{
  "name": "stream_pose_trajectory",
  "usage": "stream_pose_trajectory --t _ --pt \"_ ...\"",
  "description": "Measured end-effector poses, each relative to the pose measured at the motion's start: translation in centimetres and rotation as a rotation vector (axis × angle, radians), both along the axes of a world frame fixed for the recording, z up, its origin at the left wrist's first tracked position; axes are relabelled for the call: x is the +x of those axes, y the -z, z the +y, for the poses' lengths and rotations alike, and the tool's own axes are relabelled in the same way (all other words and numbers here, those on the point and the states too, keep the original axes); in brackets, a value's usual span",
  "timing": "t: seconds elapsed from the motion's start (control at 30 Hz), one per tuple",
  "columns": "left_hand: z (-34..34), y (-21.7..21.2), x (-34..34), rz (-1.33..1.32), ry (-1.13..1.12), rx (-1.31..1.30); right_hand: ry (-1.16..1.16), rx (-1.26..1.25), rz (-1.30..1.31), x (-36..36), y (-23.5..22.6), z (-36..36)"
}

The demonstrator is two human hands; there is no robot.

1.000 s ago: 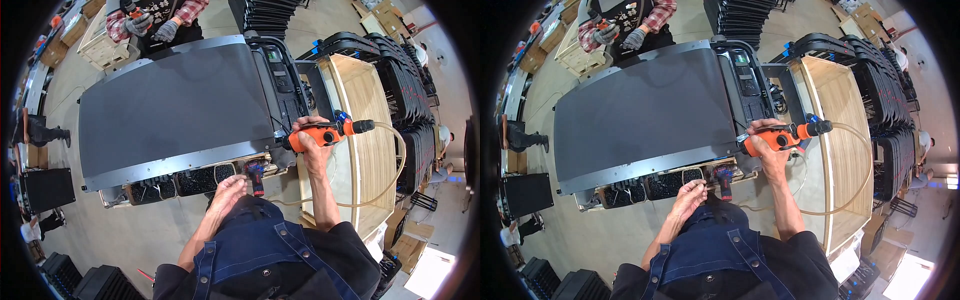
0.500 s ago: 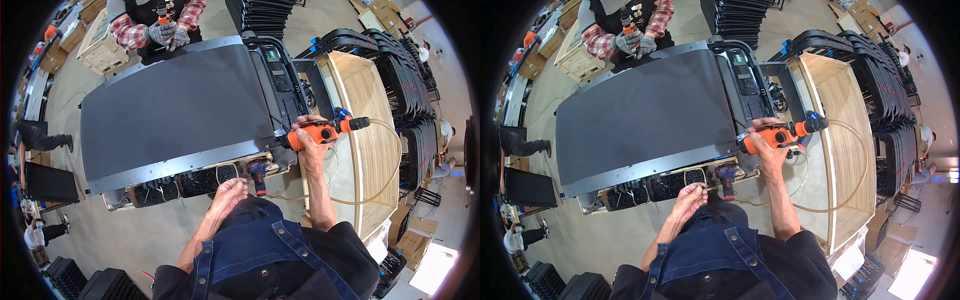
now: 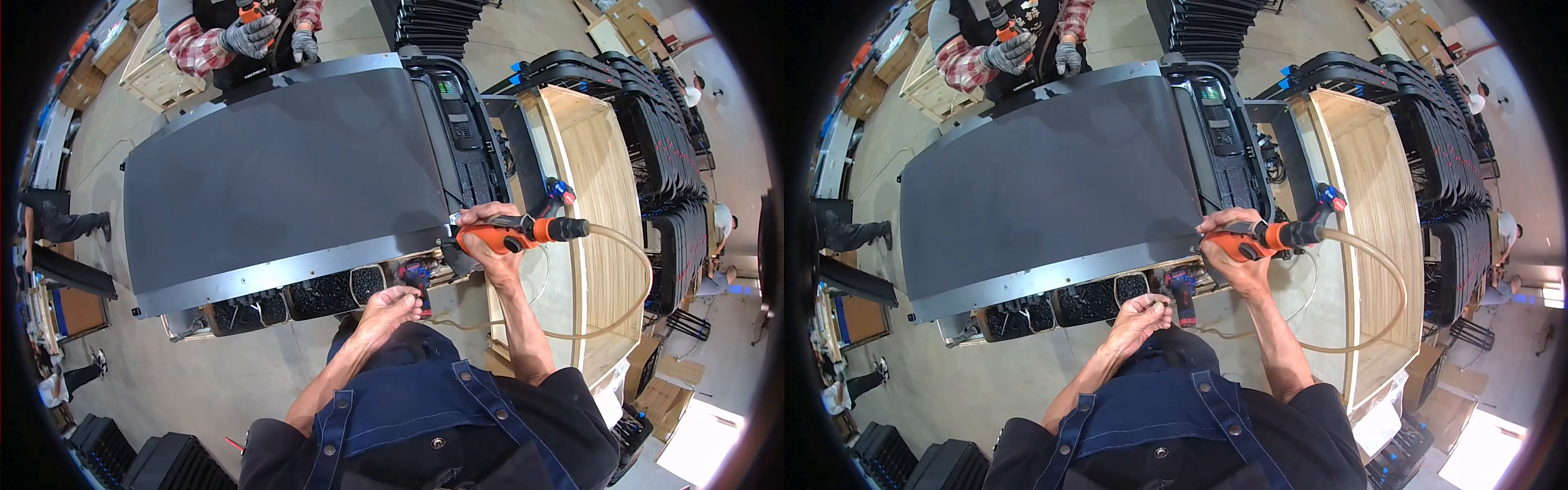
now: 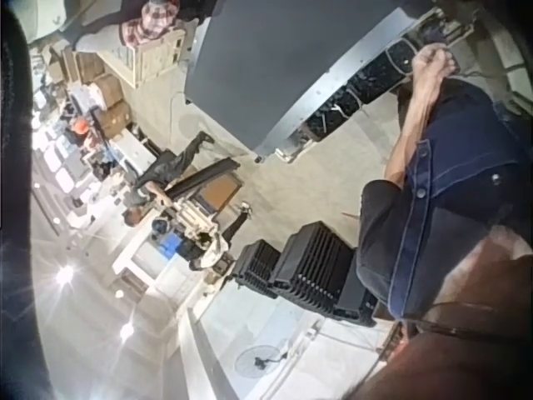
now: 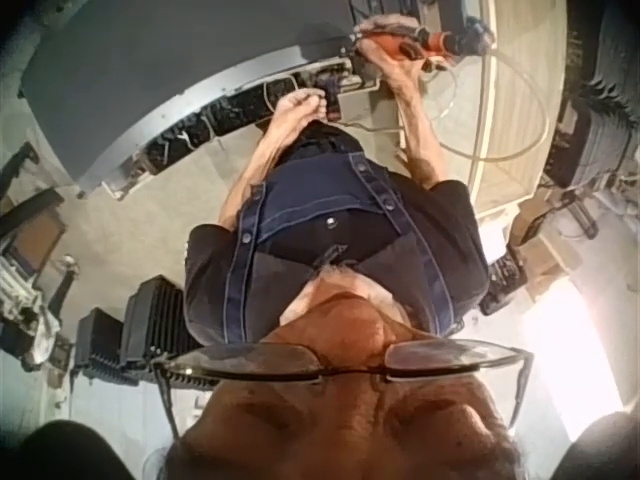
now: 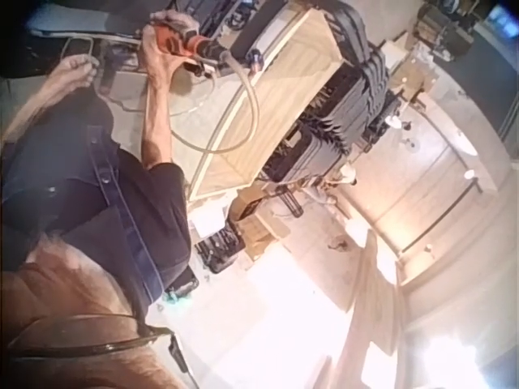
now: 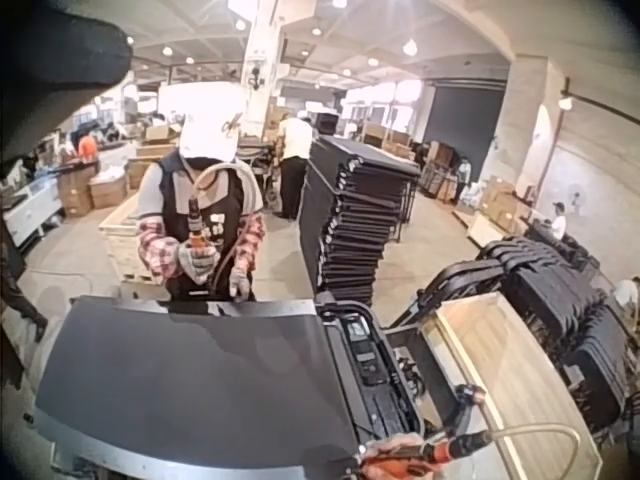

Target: The recorder assembles components of a treadmill, including installing the motor cover and side rails using power tools.

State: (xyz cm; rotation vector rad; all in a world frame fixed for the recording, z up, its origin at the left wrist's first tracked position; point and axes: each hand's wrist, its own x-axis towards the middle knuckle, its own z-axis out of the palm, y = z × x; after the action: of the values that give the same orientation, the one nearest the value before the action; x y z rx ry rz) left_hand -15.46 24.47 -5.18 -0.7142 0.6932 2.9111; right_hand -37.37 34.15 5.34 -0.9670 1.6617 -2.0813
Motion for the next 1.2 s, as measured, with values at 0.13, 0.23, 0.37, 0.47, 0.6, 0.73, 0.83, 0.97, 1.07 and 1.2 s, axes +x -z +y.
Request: stream_pose_trajectory --t 0.13,0.23,0.37,0.47,0.6,0.73,0.83,0.97,1.07,1.2 --pt "0.5 -0.8 -0.8 0.02 -0.005 -0.028 0.03 0.071 0.048 -0.3 0.4 -0.6" --pt "0.9 -0.8 -1.0 0.038 -0.025 -0.035 0.016 0.071 -0.008 0.0 0.4 -0.5" --pt "1.0 -0.6 -1.1 0.019 -0.11 -0.064 -0.038 0.145 -0.034 0.1 -0.9 -0.8" --pt "0.6 0.2 -1.1 0.06 -0.192 -0.086 -0.109 0.185 -0.064 -1.1 -2.2 -0.7" --pt "0.7 -0.1 -0.6 0.06 -0.274 -0.052 -0.045 -0.152 -0.319 0.2 -2.8 0.8" --pt "1.1 -1.5 -0.7 0.05 -0.319 0.011 -0.097 -0.336 -0.508 1.9 -2.4 1.6" --pt "1.3 -2.4 -0.3 0.02 -0.351 0.031 -0.092 -0.334 -0.567 2.5 -1.4 1.7" --pt "1.1 -1.8 0.9 0.031 -0.382 0.031 -0.062 -0.32 -0.602 3.7 -0.7 1.4" --pt "0.6 -1.7 1.7 -0.011 -0.399 -0.15 -0.001 -0.312 -0.617 5.1 -0.3 0.8" --pt "-0.8 -2.1 3.1 -0.191 -0.374 -0.78 0.141 -0.258 -0.634 7.9 0.3 -0.8"
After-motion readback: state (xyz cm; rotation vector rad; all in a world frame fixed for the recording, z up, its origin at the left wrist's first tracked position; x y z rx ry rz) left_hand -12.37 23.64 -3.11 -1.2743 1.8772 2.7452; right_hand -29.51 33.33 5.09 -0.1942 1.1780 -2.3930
